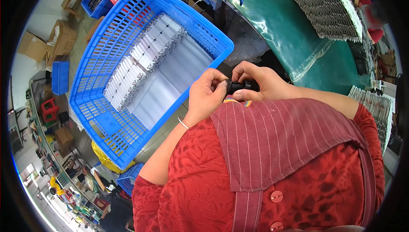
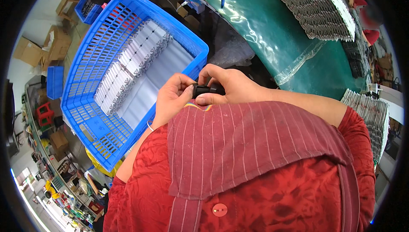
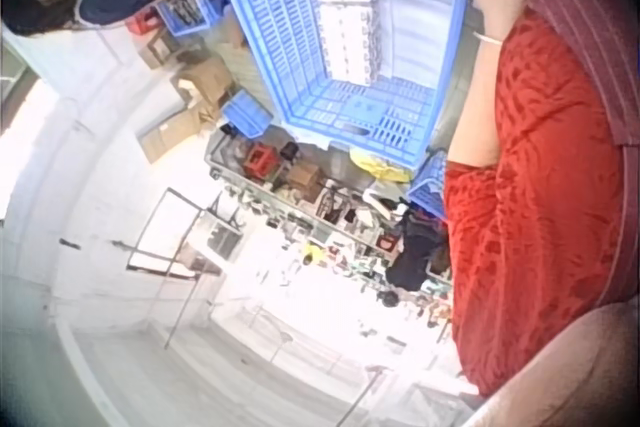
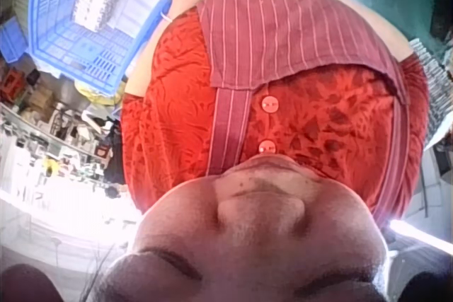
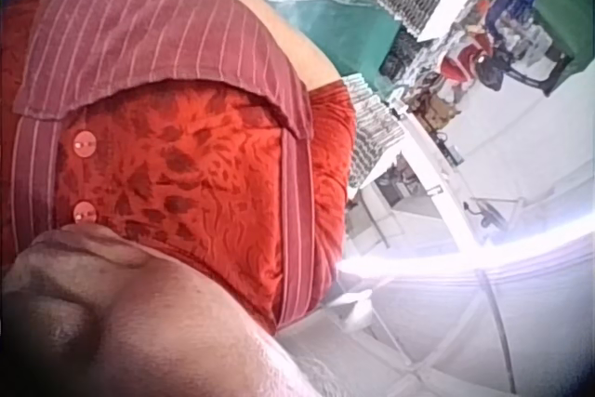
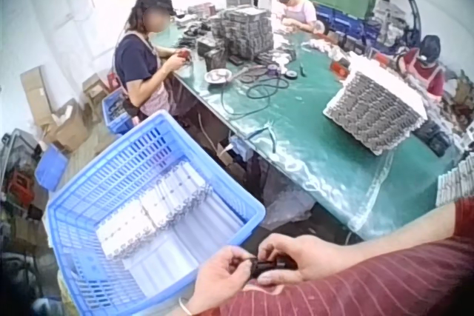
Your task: The person transfers stacks of LED panels from the workbench into a blue plastic basket, fastens an apron buckle, and organizes additional stacks of LED panels on the table.
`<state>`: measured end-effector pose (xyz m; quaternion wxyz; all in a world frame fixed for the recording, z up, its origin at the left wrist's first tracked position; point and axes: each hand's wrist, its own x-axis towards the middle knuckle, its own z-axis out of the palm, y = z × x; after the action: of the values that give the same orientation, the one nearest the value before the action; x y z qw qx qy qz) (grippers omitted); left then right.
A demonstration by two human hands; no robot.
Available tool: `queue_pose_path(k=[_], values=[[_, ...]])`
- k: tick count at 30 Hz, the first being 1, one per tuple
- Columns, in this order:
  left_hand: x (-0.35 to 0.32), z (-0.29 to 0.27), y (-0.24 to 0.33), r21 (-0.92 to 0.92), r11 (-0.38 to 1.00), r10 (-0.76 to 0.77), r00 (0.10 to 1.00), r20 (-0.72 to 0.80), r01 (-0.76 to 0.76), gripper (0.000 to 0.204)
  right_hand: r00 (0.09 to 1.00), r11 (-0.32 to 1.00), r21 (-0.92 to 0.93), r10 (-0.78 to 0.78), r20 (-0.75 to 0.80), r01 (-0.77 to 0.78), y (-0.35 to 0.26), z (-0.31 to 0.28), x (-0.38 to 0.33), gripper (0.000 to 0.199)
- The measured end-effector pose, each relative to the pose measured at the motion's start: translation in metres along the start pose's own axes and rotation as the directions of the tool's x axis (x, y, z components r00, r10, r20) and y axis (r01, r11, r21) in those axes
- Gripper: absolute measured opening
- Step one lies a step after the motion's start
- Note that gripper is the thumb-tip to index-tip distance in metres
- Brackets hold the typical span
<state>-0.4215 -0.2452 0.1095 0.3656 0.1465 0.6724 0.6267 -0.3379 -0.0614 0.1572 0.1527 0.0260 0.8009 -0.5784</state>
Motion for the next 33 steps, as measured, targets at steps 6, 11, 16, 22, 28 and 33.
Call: queue_pose_path(k=[6,11,16,22,28,33], values=[[0.001,0.001,-0.002,-0.059,0.996,0.077,0.994,0.075,-0.073,0.007,0.988,0.983,0.104,0.156,-0.022,-0.153,0.001,0.007,0.008,0.036],[0.0,0.001,-0.004,-0.171,0.985,-0.017,1.0,0.005,0.017,0.006,0.967,0.945,0.205,0.253,0.042,-0.256,0.007,0.009,0.013,0.032],[-0.004,0.004,-0.006,-0.084,0.993,0.076,0.988,-0.138,-0.088,0.006,0.978,0.974,0.119,0.183,0.1,-0.194,0.002,0.009,0.019,0.025],[-0.006,0.007,-0.002,-0.012,0.993,0.114,0.978,-0.174,-0.118,0.007,0.941,0.966,0.025,0.246,0.232,-0.259,-0.019,0.002,0.019,0.027],[-0.005,0.001,0.006,-0.031,0.996,0.076,0.995,-0.068,-0.078,0.007,0.938,0.91,0.241,0.304,0.168,-0.339,0.003,0.011,0.019,0.025],[-0.013,-0.015,0.006,-0.123,0.987,-0.096,0.992,0.077,0.105,0.006,0.948,0.953,0.059,0.286,0.143,-0.297,0.008,0.007,0.019,0.025]])
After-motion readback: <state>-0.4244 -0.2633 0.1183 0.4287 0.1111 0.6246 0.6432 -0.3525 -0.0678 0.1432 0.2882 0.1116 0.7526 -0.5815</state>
